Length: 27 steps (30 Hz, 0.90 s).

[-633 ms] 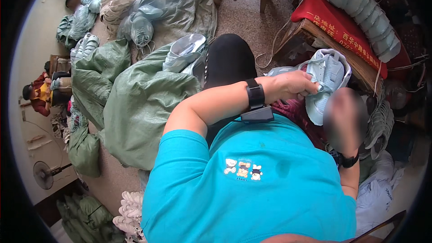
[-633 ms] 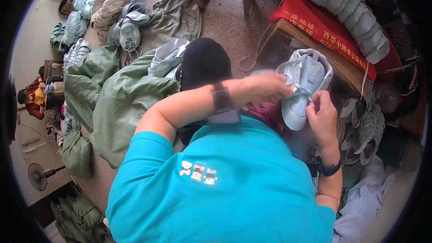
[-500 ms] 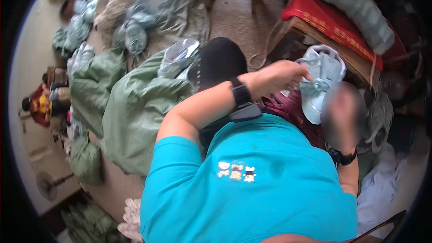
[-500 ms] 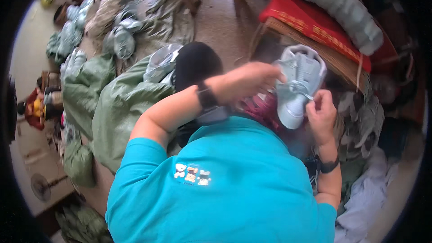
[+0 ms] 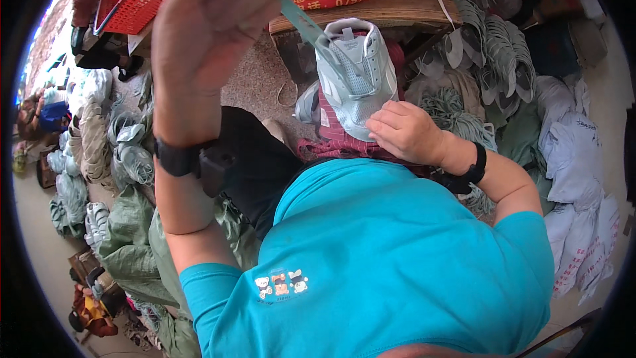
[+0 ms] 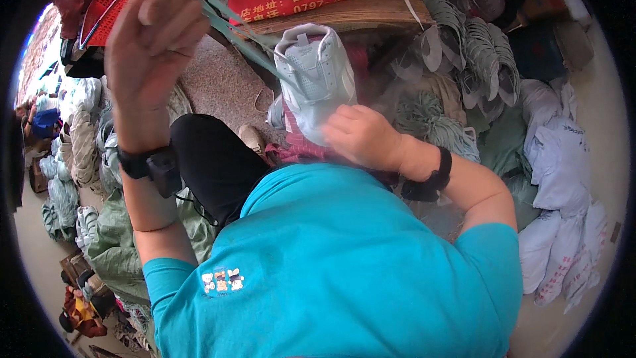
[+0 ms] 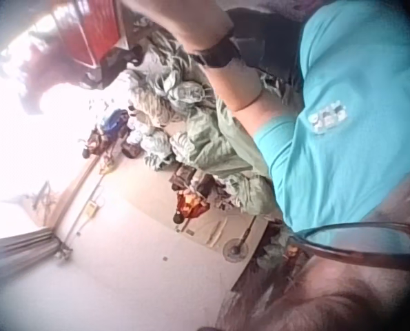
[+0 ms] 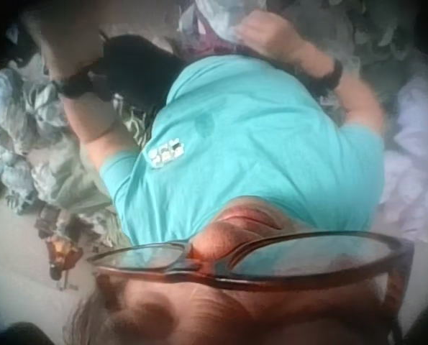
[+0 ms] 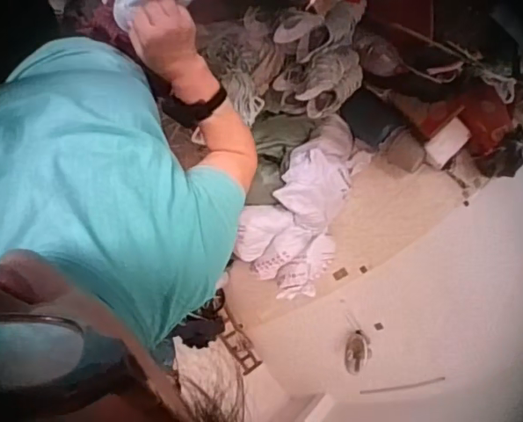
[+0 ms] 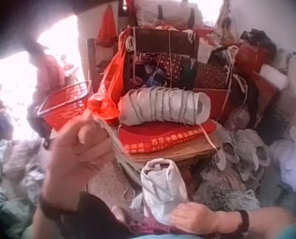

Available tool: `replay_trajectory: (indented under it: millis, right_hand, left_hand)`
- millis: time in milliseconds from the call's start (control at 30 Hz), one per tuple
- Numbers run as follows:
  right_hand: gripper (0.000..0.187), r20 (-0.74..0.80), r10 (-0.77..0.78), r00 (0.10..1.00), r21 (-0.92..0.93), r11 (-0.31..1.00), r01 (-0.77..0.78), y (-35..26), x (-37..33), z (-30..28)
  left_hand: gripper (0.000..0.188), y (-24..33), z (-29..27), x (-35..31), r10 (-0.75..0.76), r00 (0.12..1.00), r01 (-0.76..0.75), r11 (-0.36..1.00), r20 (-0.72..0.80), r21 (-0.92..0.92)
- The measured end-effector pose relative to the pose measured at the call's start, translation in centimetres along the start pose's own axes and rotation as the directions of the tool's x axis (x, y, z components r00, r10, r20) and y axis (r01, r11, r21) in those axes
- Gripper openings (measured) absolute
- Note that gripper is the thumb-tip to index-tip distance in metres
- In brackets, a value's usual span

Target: The person threads a light-colored shoelace through the eyelets of a white sneaker, pulling the ends to tighten the fit. They then tie the laces into a knot and adjust the loops to secure the shoe.

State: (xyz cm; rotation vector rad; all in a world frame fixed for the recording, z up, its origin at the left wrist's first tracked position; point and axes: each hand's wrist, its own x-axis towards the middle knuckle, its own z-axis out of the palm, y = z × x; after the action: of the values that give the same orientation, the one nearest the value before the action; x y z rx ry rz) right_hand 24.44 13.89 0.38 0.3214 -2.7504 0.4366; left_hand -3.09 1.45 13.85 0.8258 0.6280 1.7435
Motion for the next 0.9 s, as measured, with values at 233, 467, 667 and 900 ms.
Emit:
replay_trajectory:
  millis: [233, 467, 667, 900]
  right_hand:
    - [0.017, 0.073, 0.132, 0.989, 0.175, 0.974, -0.143, 1.2, 1.1, -1.2]
    - [0.026, -0.020, 0.372, 0.928, 0.550, 0.779, -0.300, 1.1, 7.6, -0.4]
    - [0.027, 0.170, 0.469, 0.866, 0.980, 0.014, -0.200, 5.2, 8.8, -5.1]
    - [0.019, 0.205, 0.777, 0.596, 0.865, -0.428, 0.261, 17.4, 0.5, -10.7]
  left_hand:
    - [0.038, -1.5, 1.9, 0.5, -0.009, 0.995, 0.018, 0.996, 0.104, -0.084]
    - [0.034, -2.1, 0.4, -0.3, 0.037, 0.998, -0.030, 0.989, 0.043, -0.144]
    - [0.020, -1.0, -6.3, -5.5, 0.063, 0.975, -0.169, 0.834, -0.214, -0.525]
    - [0.015, 1.0, -21.2, -16.8, 0.056, 0.695, -0.520, 0.728, -0.717, -0.447]
